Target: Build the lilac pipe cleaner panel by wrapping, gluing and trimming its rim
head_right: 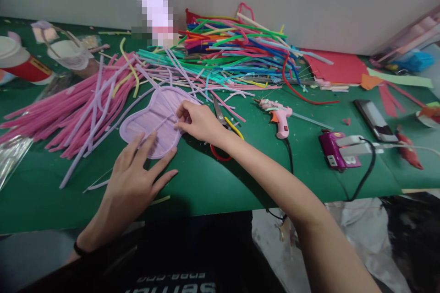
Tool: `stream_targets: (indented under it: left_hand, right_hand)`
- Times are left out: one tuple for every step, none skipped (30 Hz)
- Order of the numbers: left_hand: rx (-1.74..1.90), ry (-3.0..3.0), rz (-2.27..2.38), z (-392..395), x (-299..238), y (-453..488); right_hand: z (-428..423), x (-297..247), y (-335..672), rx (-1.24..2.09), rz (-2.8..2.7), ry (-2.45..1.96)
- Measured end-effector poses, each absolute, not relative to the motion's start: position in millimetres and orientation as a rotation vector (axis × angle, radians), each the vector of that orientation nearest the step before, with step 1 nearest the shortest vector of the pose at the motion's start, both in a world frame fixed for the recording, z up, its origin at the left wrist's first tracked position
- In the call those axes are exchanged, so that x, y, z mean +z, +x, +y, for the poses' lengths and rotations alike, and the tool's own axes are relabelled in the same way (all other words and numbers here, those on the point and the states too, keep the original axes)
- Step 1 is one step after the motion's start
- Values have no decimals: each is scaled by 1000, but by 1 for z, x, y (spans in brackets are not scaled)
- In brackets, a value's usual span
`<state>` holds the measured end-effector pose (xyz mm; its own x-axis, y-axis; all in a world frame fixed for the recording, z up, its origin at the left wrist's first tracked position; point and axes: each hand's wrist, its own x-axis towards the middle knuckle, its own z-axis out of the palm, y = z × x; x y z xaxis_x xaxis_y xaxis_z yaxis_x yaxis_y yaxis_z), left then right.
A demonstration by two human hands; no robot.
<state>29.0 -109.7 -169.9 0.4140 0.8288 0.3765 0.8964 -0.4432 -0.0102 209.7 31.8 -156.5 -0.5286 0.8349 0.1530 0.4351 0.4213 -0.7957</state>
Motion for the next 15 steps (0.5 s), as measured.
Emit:
stream_targets:
  left_hand:
    - [-473, -2462, -1533, -109, -171, 29]
    - [-475, -2463, -1544, -109, -172, 30]
    - [-479, -2463, -1552, -109, -172, 30]
    - [-482, -2461, -1558, -108, -173, 30]
    - [-484, -2460, -1564, -108, -173, 30]
    - [-484, -2460, -1571, -107, -173, 31]
    - [-483, -2459, -1580, -106, -174, 32]
    - [-482, -2458, -1590, -105, -174, 32]
    - [-481, -2456, -1600, -104, -175, 33]
    - [-481, -2453, -1612, -103, -176, 34]
    - [-481, -2450, -1625, -103, -177, 34]
    - [-483, -2446, -1637, -103, -178, 34]
    - [-487, -2439, -1651, -103, -179, 34]
    - [-491, -2433, -1661, -103, -180, 34]
    - [-496, -2426, -1670, -104, -181, 34]
  right_hand:
    - [32, -156, 210, 965, -2136, -1076]
    - [32, -157, 210, 961, -2134, -1081]
    - [32, -157, 209, 959, -2130, -1087]
    - [32, -157, 209, 961, -2125, -1093]
    - [31, -157, 209, 963, -2120, -1097]
    - [31, -158, 208, 963, -2115, -1100]
    - [31, -158, 208, 960, -2111, -1103]
    - [31, -159, 207, 956, -2108, -1106]
    - [31, -159, 207, 952, -2106, -1110]
    - [31, -159, 207, 950, -2103, -1115]
    - [31, -160, 207, 951, -2100, -1120]
    - [31, -160, 207, 953, -2098, -1124]
    - [31, -160, 208, 955, -2096, -1125]
    - [30, -160, 208, 956, -2096, -1125]
    - [30, -159, 208, 955, -2096, -1125]
